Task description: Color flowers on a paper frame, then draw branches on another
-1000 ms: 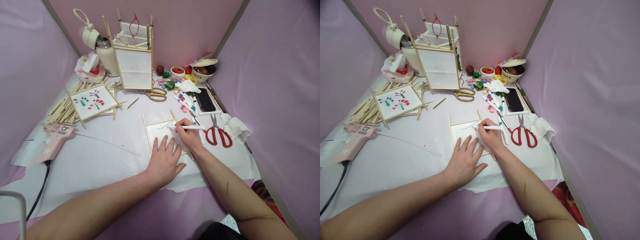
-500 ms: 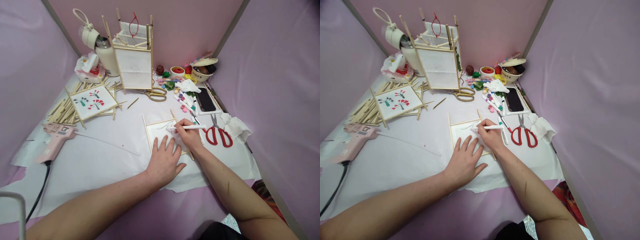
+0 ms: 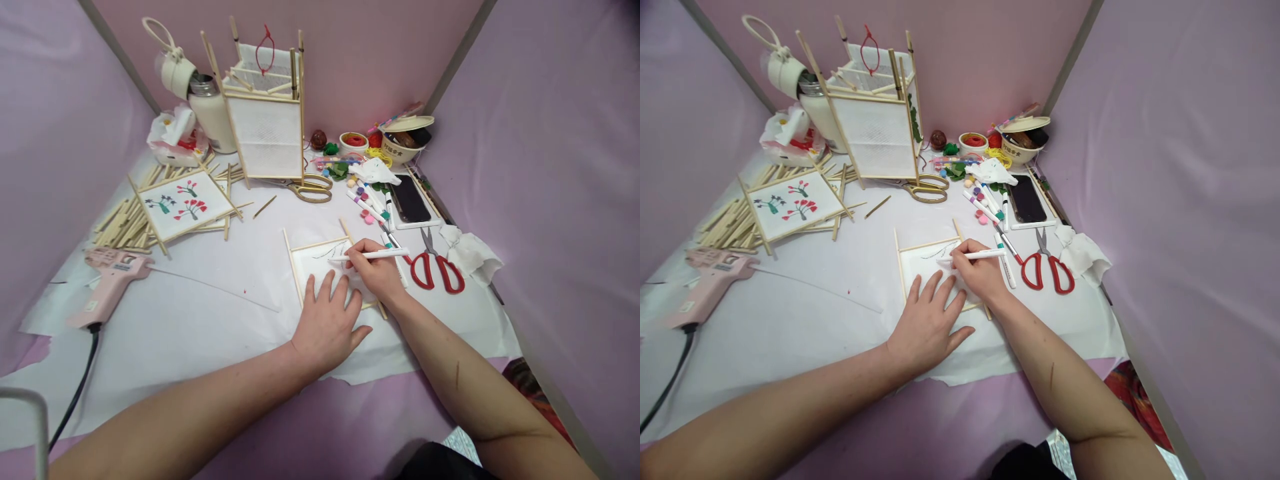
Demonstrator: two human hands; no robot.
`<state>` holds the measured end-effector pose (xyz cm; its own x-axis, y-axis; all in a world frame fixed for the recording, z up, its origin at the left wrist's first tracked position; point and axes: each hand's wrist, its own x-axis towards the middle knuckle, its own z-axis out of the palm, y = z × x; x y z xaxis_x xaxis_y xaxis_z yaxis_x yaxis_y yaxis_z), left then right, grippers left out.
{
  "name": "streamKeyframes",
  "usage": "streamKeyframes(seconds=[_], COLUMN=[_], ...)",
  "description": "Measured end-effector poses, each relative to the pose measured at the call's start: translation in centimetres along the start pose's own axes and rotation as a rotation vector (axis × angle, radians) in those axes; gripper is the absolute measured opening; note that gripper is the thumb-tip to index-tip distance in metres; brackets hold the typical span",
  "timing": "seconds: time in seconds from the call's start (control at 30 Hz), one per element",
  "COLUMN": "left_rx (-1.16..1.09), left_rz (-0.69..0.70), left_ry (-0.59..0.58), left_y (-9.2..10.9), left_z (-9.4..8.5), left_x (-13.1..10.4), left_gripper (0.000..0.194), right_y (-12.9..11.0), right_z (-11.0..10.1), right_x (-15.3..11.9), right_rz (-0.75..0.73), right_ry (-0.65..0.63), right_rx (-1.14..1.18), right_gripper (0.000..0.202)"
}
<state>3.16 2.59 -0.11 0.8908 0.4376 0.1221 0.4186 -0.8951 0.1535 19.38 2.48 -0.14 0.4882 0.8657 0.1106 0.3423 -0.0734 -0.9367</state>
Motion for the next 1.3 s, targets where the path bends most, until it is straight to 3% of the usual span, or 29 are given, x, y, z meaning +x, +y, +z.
streamKeyframes(seconds=[0.37,0.57,0.77,1.3], left_rx=[0.003,0.005,-0.004,-0.002], left_rz=[0.001,0.000,0.000,-0.003], left_ry=[-0.007,-0.007,-0.002,-0.008], left_y=[-0.02,0.00,0.07,0.05], left_z=[0.01,-0.15,-0.18,-0.11], left_x=[0.03,0.01,0.02,0.07], left_gripper=[0.055,0.053,0.054,0.053], right_y=[-0.17,-0.09,-0.10,-0.39], right_z=[-0.27,-0.09,0.03,0.01], right_x=[-0.04,-0.15,-0.14,-0.24], right_rz=[-0.050,-0.097,-0.089,-0.024], right_ry=[0.190,0.073,0.089,-0.014], right_rx=[-0.048,-0.123,-0.149,-0.025], right_gripper=[0.015,0.014,0.016,0.015])
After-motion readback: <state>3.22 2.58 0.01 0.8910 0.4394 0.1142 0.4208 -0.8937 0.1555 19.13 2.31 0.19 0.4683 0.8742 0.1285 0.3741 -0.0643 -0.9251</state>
